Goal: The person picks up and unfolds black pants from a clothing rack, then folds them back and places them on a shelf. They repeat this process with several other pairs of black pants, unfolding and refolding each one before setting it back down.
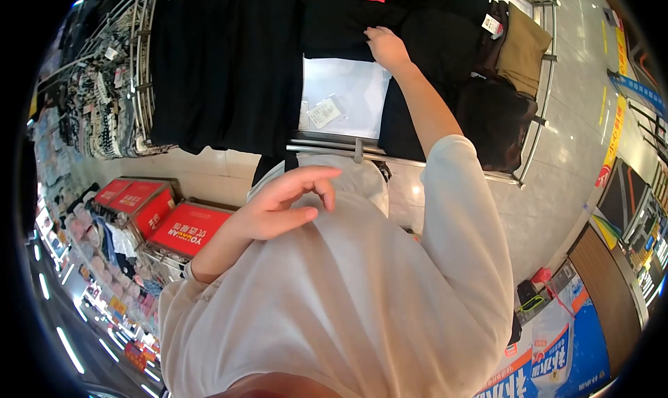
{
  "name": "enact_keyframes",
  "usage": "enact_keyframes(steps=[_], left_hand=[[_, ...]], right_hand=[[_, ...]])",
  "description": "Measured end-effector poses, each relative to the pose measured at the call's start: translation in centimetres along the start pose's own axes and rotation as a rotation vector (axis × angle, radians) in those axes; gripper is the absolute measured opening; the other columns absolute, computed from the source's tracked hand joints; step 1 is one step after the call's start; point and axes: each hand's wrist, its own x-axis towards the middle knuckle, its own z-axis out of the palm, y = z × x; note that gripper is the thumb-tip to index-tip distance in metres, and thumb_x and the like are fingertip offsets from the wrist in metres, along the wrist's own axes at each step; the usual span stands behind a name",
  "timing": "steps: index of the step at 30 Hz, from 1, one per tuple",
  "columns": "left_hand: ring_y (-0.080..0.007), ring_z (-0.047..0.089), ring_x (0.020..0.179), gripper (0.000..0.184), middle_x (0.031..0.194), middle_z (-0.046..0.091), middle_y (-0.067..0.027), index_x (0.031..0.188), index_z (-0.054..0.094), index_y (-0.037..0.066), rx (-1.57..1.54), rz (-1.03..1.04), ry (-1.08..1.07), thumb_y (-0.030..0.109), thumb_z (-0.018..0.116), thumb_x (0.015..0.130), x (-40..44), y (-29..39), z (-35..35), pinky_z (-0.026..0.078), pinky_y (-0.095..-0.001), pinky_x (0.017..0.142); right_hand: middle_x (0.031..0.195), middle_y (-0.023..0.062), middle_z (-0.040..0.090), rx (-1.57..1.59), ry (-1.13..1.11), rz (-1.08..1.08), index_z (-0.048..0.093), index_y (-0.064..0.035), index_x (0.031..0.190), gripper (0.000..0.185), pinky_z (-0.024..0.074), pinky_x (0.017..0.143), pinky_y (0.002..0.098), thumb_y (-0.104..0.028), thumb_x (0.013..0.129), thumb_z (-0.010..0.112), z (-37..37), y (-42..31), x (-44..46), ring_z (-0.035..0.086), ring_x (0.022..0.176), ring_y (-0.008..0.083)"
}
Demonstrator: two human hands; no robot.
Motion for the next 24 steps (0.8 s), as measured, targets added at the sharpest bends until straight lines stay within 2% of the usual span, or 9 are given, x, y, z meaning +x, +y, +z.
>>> enact_keyframes(steps=[4, 7, 10, 13, 17, 18, 20, 22, 24], left_hand=[[-0.0172, 0.059, 0.103, 0.055, 0.108, 0.061, -0.0055, 0.149, 0.044, 0.002, -0.072, -0.068, 0.087, 0.0, 0.054, 0.094, 0.1, -3.4, -1.5, 0.046, -0.0331, 0.095], [-0.0183, 0.058, 0.106, 0.047, 0.113, 0.063, -0.0083, 0.145, 0.047, 0.002, -0.06, -0.241, 0.319, 0.015, 0.054, 0.101, 1.4, -8.5, -4.6, 0.045, -0.0357, 0.097], [-0.0252, 0.057, 0.119, 0.05, 0.125, 0.062, -0.0116, 0.144, 0.047, 0.006, -0.511, -0.402, 0.729, 0.033, 0.054, 0.103, 3.2, -12.7, -7.3, 0.045, -0.0427, 0.104], [-0.0269, 0.051, 0.13, 0.05, 0.132, 0.06, -0.0106, 0.138, 0.05, 0.006, -0.714, -0.265, 0.818, 0.043, 0.047, 0.104, 3.6, -15.3, -10.1, 0.04, -0.0451, 0.111], [-0.0273, 0.067, 0.106, 0.051, 0.119, 0.067, -0.0118, 0.128, 0.061, 0.007, -0.868, -0.256, 0.739, 0.047, 0.042, 0.104, 1.6, -17.9, -10.8, 0.056, -0.0405, 0.096], [-0.0277, 0.066, 0.109, 0.05, 0.12, 0.067, -0.0123, 0.129, 0.06, 0.006, -0.8, -0.193, 0.621, 0.045, 0.043, 0.104, 0.8, -17.6, -10.2, 0.055, -0.0404, 0.098], [-0.0276, 0.065, 0.113, 0.05, 0.121, 0.067, -0.0135, 0.13, 0.06, 0.004, 0.355, 0.062, 0.574, 0.044, 0.042, 0.104, -0.1, -22.7, -11.6, 0.053, -0.0411, 0.101], [-0.0275, 0.063, 0.118, 0.049, 0.126, 0.065, -0.0148, 0.13, 0.059, 0.003, -0.819, 0.119, 0.424, 0.041, 0.041, 0.105, 0.4, -16.2, -9.7, 0.051, -0.0427, 0.105], [-0.028, 0.061, 0.122, 0.048, 0.132, 0.063, -0.0151, 0.131, 0.06, 0.002, -0.947, 0.055, 0.523, 0.039, 0.041, 0.105, 1.7, -11.8, -8.7, 0.048, -0.044, 0.108]], right_hand=[[0.105, 0.0191, 0.07, 0.215, 0.257, 0.142, 0.069, -0.0042, 0.11, 0.022, 0.0529, 0.089, 0.0447, -0.015, 0.093, 0.06, -2.2, -4.1, 0.4, 0.066, 0.102, 0.038], [0.097, 0.0179, 0.069, 0.216, 0.377, -0.015, 0.067, -0.0011, 0.104, 0.019, 0.0529, 0.082, 0.0465, -0.011, 0.088, 0.065, -4.9, -9.3, -1.6, 0.066, 0.094, 0.0375], [0.094, 0.0177, 0.068, 0.28, 0.422, -0.118, 0.065, 0.0001, 0.101, 0.018, 0.0522, 0.078, 0.0479, -0.01, 0.086, 0.065, -6.5, -15.3, -4.9, 0.065, 0.091, 0.0385], [0.096, 0.0216, 0.066, 0.558, 0.289, -0.033, 0.064, 0.0025, 0.101, 0.017, 0.0522, 0.079, 0.0465, -0.008, 0.088, 0.065, -7.9, -21.9, -9.6, 0.064, 0.091, 0.0412], [0.099, 0.0223, 0.065, 1.156, 0.125, 0.126, 0.062, 0.0053, 0.11, 0.021, 0.0513, 0.081, 0.0373, -0.007, 0.094, 0.064, -9.5, -25.8, -13.5, 0.066, 0.091, 0.0354], [0.098, 0.016, 0.067, 1.324, 0.037, 0.169, 0.062, 0.0058, 0.111, 0.02, 0.051, 0.083, 0.0341, -0.009, 0.098, 0.062, -8.8, -25.7, -14.1, 0.066, 0.092, 0.0252], [0.102, 0.0089, 0.068, 1.671, -0.06, 0.395, 0.062, 0.0049, 0.117, 0.023, 0.0506, 0.087, 0.0312, -0.012, 0.101, 0.06, -7.0, -25.1, -15.2, 0.064, 0.096, 0.0179], [0.116, 0.0078, 0.069, 2.115, -0.255, 0.406, 0.06, -0.0012, 0.124, 0.028, 0.0522, 0.094, 0.0313, -0.021, 0.105, 0.055, -11.9, -23.8, -14.7, 0.066, 0.103, 0.0149], [0.119, 0.0092, 0.069, 2.08, -0.172, 0.56, 0.058, -0.0026, 0.128, 0.031, 0.0532, 0.096, 0.0339, -0.023, 0.107, 0.051, -12.0, -21.6, -14.4, 0.067, 0.107, 0.0181]])
